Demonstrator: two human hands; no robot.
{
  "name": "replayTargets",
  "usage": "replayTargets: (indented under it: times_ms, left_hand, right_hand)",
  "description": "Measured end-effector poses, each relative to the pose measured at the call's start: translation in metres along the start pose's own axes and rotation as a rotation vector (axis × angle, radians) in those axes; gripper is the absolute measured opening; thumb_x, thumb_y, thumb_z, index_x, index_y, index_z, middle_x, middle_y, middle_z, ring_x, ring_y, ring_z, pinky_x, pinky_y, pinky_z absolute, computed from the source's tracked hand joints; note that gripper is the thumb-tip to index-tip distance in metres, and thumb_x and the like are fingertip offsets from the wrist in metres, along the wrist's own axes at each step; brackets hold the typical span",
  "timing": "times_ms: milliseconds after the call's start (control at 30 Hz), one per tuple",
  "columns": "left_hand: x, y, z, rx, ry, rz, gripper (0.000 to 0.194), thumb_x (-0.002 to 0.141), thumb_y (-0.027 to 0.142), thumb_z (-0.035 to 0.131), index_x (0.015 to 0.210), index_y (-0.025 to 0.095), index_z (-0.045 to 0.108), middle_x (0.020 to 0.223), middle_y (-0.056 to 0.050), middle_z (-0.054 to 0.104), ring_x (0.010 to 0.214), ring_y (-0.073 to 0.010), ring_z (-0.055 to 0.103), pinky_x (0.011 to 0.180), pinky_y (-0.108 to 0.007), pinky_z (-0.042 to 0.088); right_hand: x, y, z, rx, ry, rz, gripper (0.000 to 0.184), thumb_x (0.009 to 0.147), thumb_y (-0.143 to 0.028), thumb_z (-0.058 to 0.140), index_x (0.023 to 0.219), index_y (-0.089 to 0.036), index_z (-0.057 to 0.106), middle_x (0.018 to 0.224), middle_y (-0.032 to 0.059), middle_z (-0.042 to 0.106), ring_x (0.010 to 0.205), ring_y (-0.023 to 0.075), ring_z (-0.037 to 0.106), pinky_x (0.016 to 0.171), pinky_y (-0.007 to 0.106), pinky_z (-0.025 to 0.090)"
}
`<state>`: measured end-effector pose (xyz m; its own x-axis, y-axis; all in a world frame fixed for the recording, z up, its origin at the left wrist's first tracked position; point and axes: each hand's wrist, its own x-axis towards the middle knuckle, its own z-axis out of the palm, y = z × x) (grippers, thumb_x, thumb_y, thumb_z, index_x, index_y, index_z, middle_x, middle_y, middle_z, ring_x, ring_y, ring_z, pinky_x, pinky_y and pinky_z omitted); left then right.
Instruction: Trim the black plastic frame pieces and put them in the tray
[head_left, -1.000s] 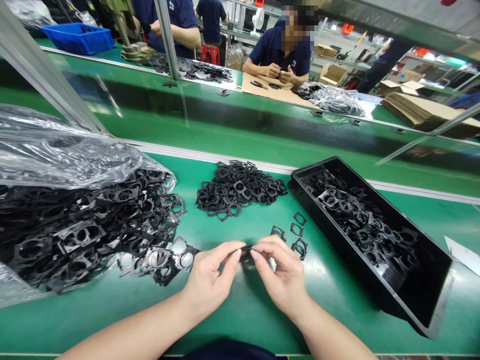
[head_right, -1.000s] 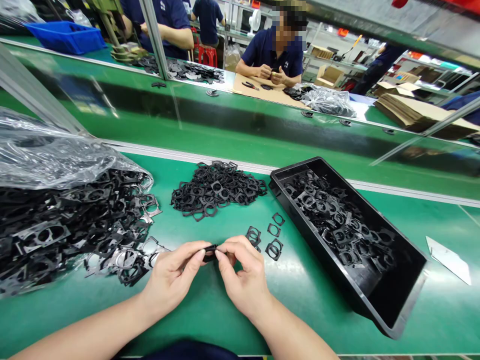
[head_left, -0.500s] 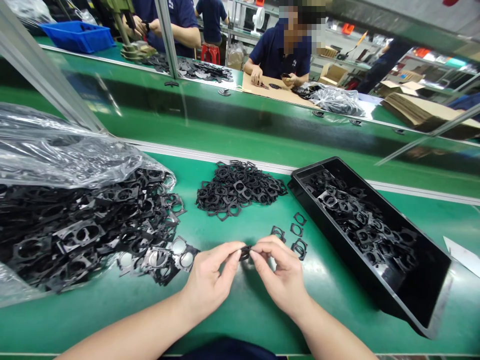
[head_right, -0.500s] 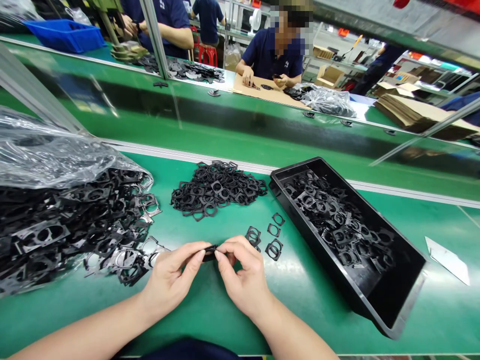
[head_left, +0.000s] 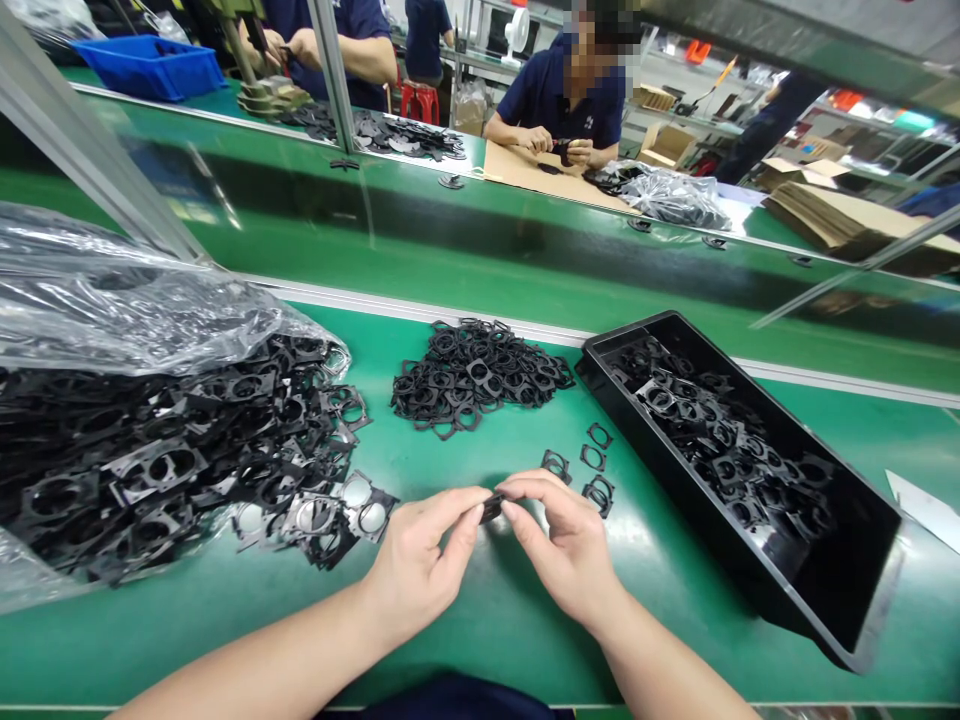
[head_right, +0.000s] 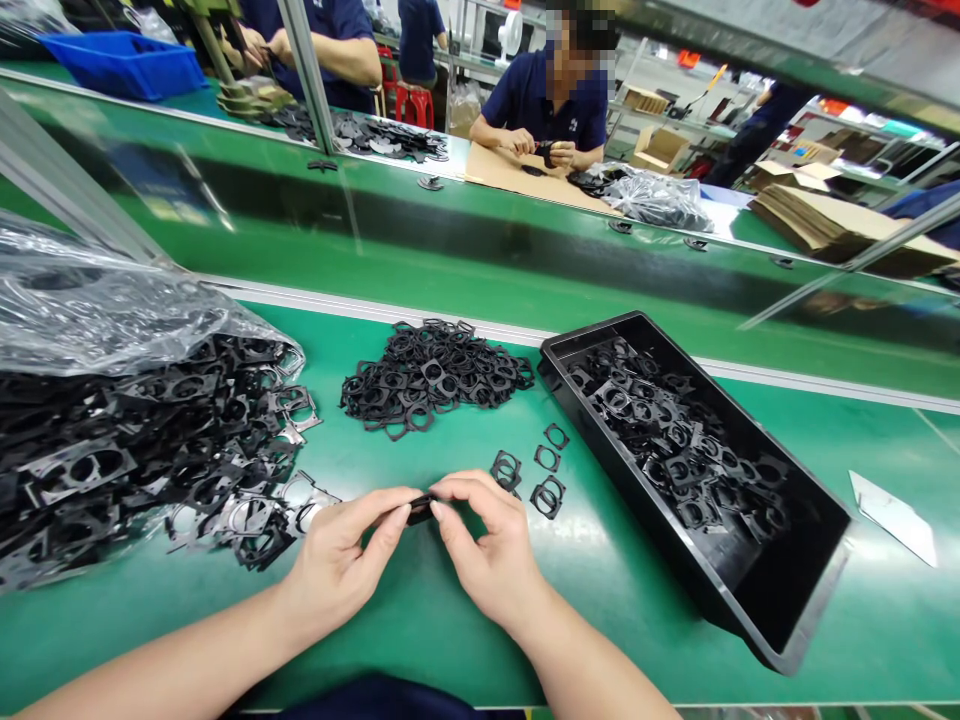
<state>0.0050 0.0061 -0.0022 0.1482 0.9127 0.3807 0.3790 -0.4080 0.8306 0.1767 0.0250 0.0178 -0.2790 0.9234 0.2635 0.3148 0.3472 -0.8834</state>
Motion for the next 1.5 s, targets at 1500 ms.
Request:
replayTargets:
  times_ms: [1500]
  left_hand:
    - [0.012,-0.002,-0.007,-0.159,-0.349,-0.305,0.017,0.085,0.018,0.053,0.091,0.019,0.069,0.074,-0.001,0.070,0.067,-0.0144,0.064,0.064,-0.023,0.051]
  right_hand:
    - [0.000,0.000,-0.003,-0.034,-0.168,-0.058,0.011,0.086,-0.012,0.053,0.089,-0.017,0.062,0.078,0.0049,0.062,0.071,0.0151,0.058,0.066,0.027,0.047]
